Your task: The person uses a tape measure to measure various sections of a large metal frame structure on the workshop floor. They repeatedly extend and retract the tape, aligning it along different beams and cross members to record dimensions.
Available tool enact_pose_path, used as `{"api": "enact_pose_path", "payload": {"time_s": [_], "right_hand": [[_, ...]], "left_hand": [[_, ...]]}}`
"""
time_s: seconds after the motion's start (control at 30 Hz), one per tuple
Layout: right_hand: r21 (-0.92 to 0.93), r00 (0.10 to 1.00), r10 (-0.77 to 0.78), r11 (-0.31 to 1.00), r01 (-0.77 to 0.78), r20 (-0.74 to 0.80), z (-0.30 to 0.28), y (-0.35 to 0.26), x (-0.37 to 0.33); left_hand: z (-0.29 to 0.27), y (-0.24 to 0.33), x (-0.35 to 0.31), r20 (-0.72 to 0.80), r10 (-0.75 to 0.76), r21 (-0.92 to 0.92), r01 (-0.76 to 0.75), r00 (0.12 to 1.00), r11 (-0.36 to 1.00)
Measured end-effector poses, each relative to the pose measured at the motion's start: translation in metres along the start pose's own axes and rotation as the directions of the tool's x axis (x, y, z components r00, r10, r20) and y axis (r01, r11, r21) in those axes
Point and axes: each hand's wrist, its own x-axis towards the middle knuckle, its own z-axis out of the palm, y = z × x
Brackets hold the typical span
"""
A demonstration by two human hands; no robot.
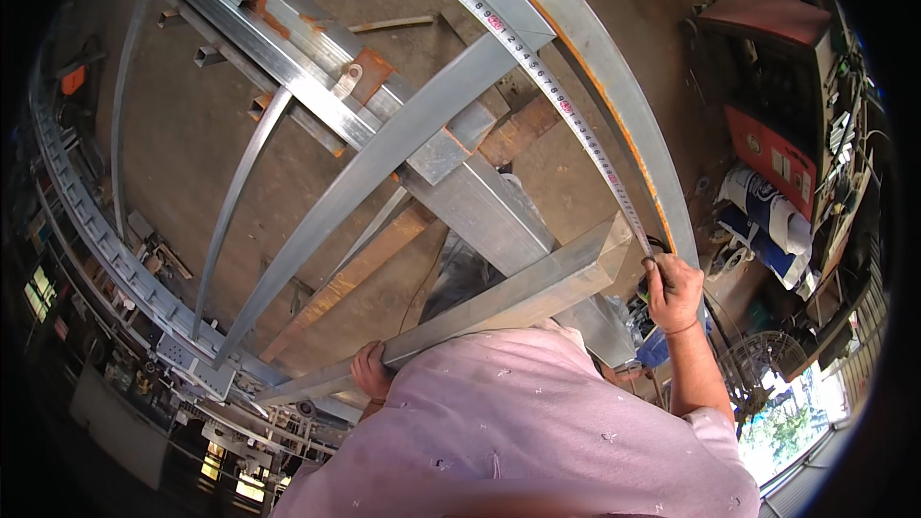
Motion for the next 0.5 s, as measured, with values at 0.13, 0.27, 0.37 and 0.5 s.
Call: {"api": "enact_pose_path", "payload": {"time_s": [0.13, 0.27, 0.37, 0.5], "right_hand": [[-0.009, 1.0, -0.006, 1.0, 0.006, -0.005, 0.0013, 0.0023, 0.0001], [-0.018, 1.0, -0.011, 1.0, 0.011, -0.017, 0.0017, 0.0014, -0.002], [-0.014, 1.0, -0.008, 1.0, 0.007, -0.009, 0.0013, 0.0019, -0.0004], [-0.013, 1.0, -0.022, 1.0, 0.021, -0.02, 0.0022, 0.0024, -0.0008]], "left_hand": [[-0.0006, -0.0012, -0.0008, 0.013, -0.002, -0.002, 0.002, 1.0, 1.0], [-0.0022, -0.0013, 0.0011, 0.02, 0.007, -0.015, -0.006, 1.0, 1.0], [-0.0024, -0.0018, -0.0006, 0.034, -0.004, -0.019, 0.005, 0.999, 1.0], [-0.0032, -0.0023, 0.0003, 0.045, -0.008, -0.019, 0.009, 0.999, 1.0]]}}
